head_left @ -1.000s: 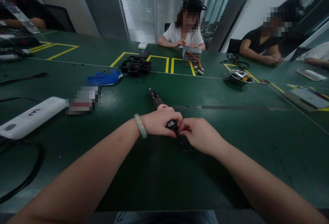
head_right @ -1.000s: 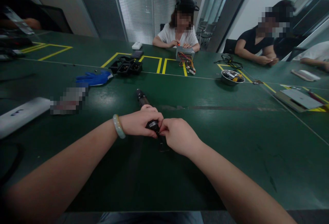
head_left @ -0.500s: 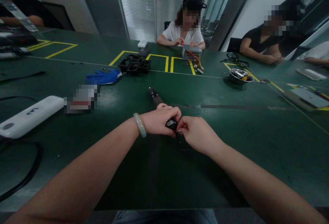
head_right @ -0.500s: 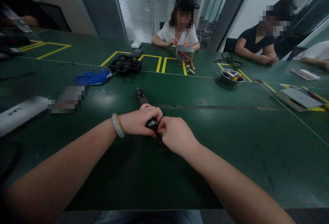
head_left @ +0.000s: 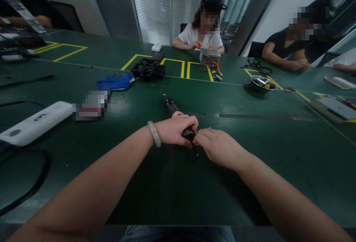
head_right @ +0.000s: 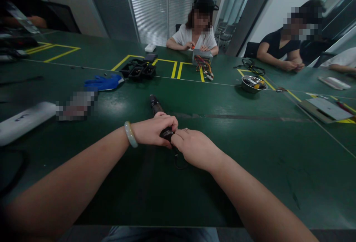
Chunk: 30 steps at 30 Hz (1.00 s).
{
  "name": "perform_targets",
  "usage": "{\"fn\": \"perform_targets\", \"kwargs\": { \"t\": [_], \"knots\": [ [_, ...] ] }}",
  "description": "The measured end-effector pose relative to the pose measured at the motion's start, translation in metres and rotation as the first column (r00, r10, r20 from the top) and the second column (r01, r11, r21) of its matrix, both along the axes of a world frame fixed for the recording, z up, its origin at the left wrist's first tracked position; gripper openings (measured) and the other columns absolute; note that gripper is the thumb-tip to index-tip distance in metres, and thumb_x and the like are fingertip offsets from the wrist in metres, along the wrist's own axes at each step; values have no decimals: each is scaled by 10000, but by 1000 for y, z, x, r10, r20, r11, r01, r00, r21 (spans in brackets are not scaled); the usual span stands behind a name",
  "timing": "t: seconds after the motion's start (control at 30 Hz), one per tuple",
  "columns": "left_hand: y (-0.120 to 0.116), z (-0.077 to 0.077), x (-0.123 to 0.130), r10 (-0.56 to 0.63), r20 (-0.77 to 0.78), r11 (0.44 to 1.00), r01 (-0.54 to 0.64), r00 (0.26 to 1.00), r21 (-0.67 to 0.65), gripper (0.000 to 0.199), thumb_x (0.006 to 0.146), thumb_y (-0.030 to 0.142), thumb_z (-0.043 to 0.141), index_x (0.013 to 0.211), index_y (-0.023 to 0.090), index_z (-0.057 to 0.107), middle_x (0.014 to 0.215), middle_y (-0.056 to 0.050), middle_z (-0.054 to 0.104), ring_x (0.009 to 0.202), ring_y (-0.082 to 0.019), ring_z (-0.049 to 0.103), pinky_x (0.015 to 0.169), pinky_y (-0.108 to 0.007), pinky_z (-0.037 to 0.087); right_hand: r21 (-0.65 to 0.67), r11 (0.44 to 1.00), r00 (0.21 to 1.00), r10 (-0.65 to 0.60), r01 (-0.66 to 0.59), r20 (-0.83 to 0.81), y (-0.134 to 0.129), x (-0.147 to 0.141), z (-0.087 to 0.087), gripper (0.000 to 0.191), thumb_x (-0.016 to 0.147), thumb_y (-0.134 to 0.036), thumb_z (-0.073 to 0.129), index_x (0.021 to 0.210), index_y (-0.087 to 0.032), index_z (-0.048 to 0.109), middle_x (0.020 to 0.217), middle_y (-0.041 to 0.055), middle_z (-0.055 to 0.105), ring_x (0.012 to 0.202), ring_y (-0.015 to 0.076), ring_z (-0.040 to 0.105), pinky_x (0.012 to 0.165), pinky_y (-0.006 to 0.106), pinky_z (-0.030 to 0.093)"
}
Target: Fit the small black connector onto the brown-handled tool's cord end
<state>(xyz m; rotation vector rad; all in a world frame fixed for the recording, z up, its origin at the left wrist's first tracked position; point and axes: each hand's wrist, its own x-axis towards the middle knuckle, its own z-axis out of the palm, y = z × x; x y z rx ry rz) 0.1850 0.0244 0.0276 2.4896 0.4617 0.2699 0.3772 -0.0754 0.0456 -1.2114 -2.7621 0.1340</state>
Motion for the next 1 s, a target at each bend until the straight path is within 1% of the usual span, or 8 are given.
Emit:
{"fn": "perform_targets", "kwargs": {
  "t": [0.23, 0.33, 0.4, 0.47, 0.6, 0.73, 0.9, 1.0],
  "knots": [
    [1, 0, -1, 2, -17, 1000, -1, 1000, 13, 498, 679, 501, 740, 988, 216, 473, 992, -1, 575, 982, -217, 507, 979, -394, 223, -205, 969, 961, -184, 141, -208, 14, 0, 2, 160, 873, -71, 569, 870, -196, 669, 895, -7, 645, 849, 146, 589, 794, 258, 413],
    [0, 1, -1, 7, -25, 1000, -7, 1000, 4, 498, 671, 508, 740, 975, 216, 476, 988, -4, 573, 985, -221, 505, 980, -396, 220, -279, 921, 915, -337, 272, -223, 13, -6, 2, 152, 855, -88, 595, 840, -216, 675, 849, -27, 651, 778, 130, 590, 703, 233, 408],
    [0, 2, 0, 18, -33, 1000, -18, 999, -1, 507, 662, 521, 740, 972, 218, 477, 980, -3, 575, 980, -223, 505, 977, -397, 222, -259, 903, 896, -397, 342, -201, 8, -11, 2, 126, 850, -104, 610, 826, -215, 665, 841, -24, 648, 761, 136, 587, 681, 240, 401],
    [-1, 2, 0, 36, -43, 999, -36, 998, -2, 521, 651, 532, 740, 972, 218, 475, 973, -3, 577, 970, -222, 504, 970, -396, 225, -185, 918, 912, -380, 351, -157, 3, -16, 2, 114, 853, -100, 603, 831, -201, 650, 855, -4, 643, 786, 156, 585, 706, 260, 400],
    [-1, 2, 1, 42, -42, 999, -43, 998, -15, 522, 646, 523, 744, 967, 216, 470, 973, 2, 589, 956, -214, 503, 972, -390, 221, -92, 966, 966, -248, 242, -69, -2, -15, 2, 141, 859, -51, 554, 880, -169, 628, 899, 37, 635, 836, 187, 579, 757, 290, 398],
    [-2, 3, 0, 36, -30, 999, -37, 999, -24, 510, 654, 518, 742, 960, 217, 468, 985, 1, 593, 986, -221, 487, 981, -390, 216, -156, 975, 972, -182, 159, -149, 6, -2, 0, 140, 856, -57, 591, 878, -182, 650, 914, 8, 649, 859, 167, 587, 790, 270, 400],
    [-1, 3, -1, 48, -45, 999, -49, 998, -15, 527, 647, 517, 752, 966, 216, 461, 994, -7, 573, 1021, -238, 472, 970, -390, 240, -341, 926, 932, -255, 160, -256, 18, 8, -2, 106, 846, -124, 672, 849, -229, 681, 839, -54, 670, 784, 122, 607, 691, 221, 401],
    [-1, 3, -1, 39, -41, 999, -39, 998, -11, 529, 651, 518, 750, 974, 216, 460, 1003, -7, 573, 1034, -239, 470, 972, -389, 240, -304, 940, 939, -237, 156, -249, 18, 6, -2, 127, 840, -106, 668, 848, -232, 688, 840, -55, 672, 782, 122, 605, 695, 225, 395]
  ]
}}
